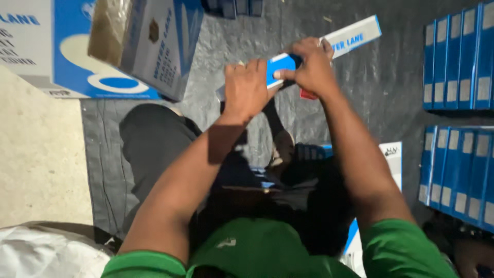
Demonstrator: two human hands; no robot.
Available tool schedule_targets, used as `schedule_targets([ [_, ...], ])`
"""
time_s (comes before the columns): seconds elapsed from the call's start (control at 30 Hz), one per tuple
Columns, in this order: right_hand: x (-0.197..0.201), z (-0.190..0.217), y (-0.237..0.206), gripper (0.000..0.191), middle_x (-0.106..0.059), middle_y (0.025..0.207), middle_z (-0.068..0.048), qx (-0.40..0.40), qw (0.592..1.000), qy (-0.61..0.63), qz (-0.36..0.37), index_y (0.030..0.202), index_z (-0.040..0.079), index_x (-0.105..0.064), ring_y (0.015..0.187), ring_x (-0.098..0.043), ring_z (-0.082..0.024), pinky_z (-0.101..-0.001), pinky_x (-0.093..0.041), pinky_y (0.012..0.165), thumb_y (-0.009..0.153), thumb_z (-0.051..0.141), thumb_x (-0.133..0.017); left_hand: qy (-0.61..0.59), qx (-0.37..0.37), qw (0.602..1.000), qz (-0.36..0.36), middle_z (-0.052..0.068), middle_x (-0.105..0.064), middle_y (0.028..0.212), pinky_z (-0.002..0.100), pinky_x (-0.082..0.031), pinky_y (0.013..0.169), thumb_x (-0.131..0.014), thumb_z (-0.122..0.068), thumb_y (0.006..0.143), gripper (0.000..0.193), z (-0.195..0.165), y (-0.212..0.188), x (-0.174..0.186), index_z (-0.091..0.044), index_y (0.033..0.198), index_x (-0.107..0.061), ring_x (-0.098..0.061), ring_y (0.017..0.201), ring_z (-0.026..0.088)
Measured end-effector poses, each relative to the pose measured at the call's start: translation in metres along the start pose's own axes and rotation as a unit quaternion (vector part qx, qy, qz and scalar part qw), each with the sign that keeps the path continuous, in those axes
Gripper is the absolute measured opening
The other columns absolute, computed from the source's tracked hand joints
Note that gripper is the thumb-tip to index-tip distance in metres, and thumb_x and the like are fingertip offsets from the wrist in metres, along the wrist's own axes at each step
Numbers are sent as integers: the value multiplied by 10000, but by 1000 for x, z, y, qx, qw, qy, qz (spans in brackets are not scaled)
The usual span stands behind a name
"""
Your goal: The person sits on the floor and repeatedly tapes the seams of blue and white cardboard boxes using a handheld tape dispenser. The person folds the box flaps, applies tape along the edges, and stacks the sealed boxes nearby.
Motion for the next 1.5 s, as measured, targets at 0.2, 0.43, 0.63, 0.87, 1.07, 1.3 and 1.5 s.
schedule_targets([
  [0.2,8,-18,12,225,-745,1051,-33,-24,993,116,6,1065,153,-785,1052,-663,-247,-466,-408,1061,971,356,-761,6,12,1000,21,72,-679,960,489,-444,774,-842,-496,714,574,1,-1,-2,-97,1069,-634,-671,841,306],
  [0.43,4,-10,-13,186,-744,933,-83,23,996,7,-90,941,88,-778,1007,-674,-309,-475,-377,1083,937,273,-795,-11,7,1000,8,112,-668,1016,494,-473,774,-863,-390,723,624,-1,-15,-8,-55,1191,-623,-665,891,318],
  [0.63,-1,-55,-25,382,-677,1357,-113,-74,952,269,-123,1348,86,-665,1237,-644,-330,-441,-474,1103,1020,280,-698,-89,-53,995,9,172,-640,1158,478,-508,900,-835,-246,765,671,2,-27,1,-2,1333,-573,-646,1020,378],
  [0.87,-54,-47,-145,1040,-592,1382,-358,-448,684,488,-306,1601,12,-117,1204,-603,-484,-522,-519,994,897,400,-777,-311,68,943,92,234,-689,1100,466,-541,842,-780,-408,816,654,35,-42,-7,-24,1304,-573,-698,975,403],
  [1.07,-91,0,-174,952,-641,1337,-233,-389,655,563,-321,1496,-184,-382,1199,-641,-310,-407,-530,1006,868,322,-887,-267,136,954,2,206,-756,989,471,-548,835,-704,-426,996,409,99,-31,7,-26,1082,-693,-723,950,407],
  [1.3,-71,-19,-208,645,-672,1216,-250,-468,654,450,-387,1279,-103,-519,1043,-688,-338,-429,-569,907,688,-21,-764,-230,214,948,51,195,-763,987,450,-537,863,-701,-413,924,400,112,-45,-9,-37,1061,-707,-725,970,393],
  [1.5,58,-34,-275,497,-682,1175,-215,-388,540,663,-345,1242,-71,-600,1106,-669,-360,-485,-593,1001,792,98,-726,-181,311,933,26,266,-537,1404,477,-437,1063,-741,-559,912,744,129,-39,-5,-15,1376,-538,-545,1281,426],
])
Point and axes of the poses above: each hand's wrist, its own y-axis towards the middle knuckle, its own x-axis out of the back of the hand, z = x × y, the point moved 7 cm from there along y, towards the middle knuckle
